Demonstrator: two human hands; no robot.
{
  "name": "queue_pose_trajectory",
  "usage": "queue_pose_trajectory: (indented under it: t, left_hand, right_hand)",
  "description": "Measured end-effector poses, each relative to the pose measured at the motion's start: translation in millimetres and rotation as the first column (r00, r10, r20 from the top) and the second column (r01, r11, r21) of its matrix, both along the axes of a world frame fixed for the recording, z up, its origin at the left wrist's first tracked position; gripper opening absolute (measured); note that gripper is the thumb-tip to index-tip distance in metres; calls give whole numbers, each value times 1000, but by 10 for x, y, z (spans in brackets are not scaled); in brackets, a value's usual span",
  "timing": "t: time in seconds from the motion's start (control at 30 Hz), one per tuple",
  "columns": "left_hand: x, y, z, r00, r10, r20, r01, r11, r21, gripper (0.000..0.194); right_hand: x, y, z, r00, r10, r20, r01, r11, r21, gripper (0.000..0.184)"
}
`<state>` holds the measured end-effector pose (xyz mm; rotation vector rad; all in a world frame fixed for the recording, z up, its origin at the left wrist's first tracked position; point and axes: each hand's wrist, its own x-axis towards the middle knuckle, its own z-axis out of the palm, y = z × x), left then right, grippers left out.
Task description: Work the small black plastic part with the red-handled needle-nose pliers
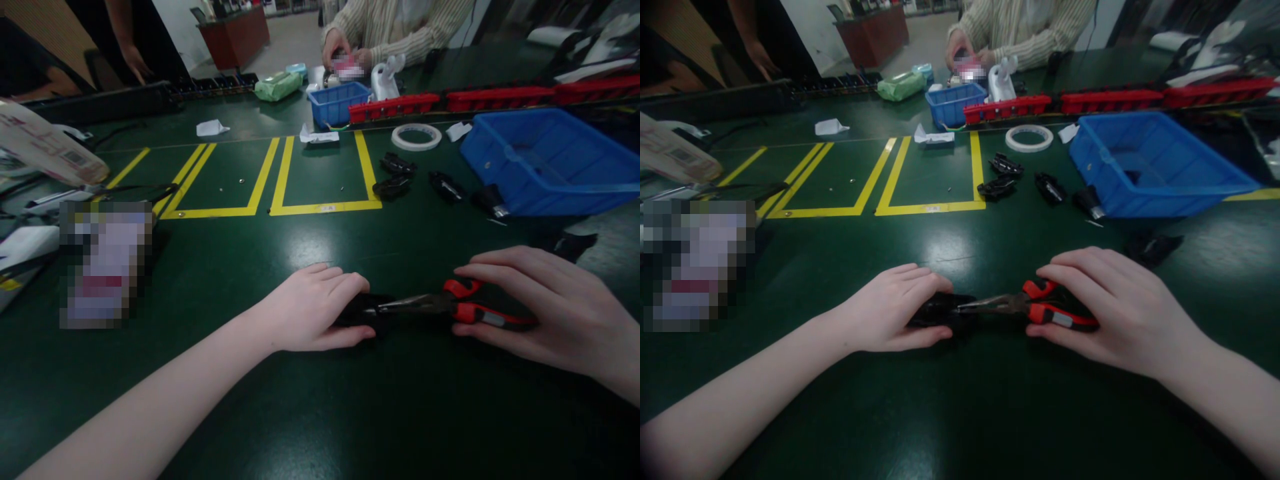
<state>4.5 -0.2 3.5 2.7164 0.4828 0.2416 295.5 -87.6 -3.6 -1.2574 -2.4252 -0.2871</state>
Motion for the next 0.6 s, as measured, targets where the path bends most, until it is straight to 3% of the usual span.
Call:
queue_pose_trajectory:
  t: [0.13, 0.43, 0.6]
  left_hand:
    - [-10, 3, -8, 1000, -12, 9, 12, 1000, 7, 36]
    - [19, -23, 6, 1000, 13, 1, -13, 994, -106, 38]
    - [23, -16, 6, 1000, 18, 6, -17, 992, -128, 39]
  right_hand:
    - [-25, 34, 30, 998, 54, 33, -56, 997, 59, 38]
    - [-13, 29, 9, 1000, 21, 18, -21, 1000, -4, 25]
    - [0, 33, 11, 997, 1, 73, -2, 1000, 2, 30]
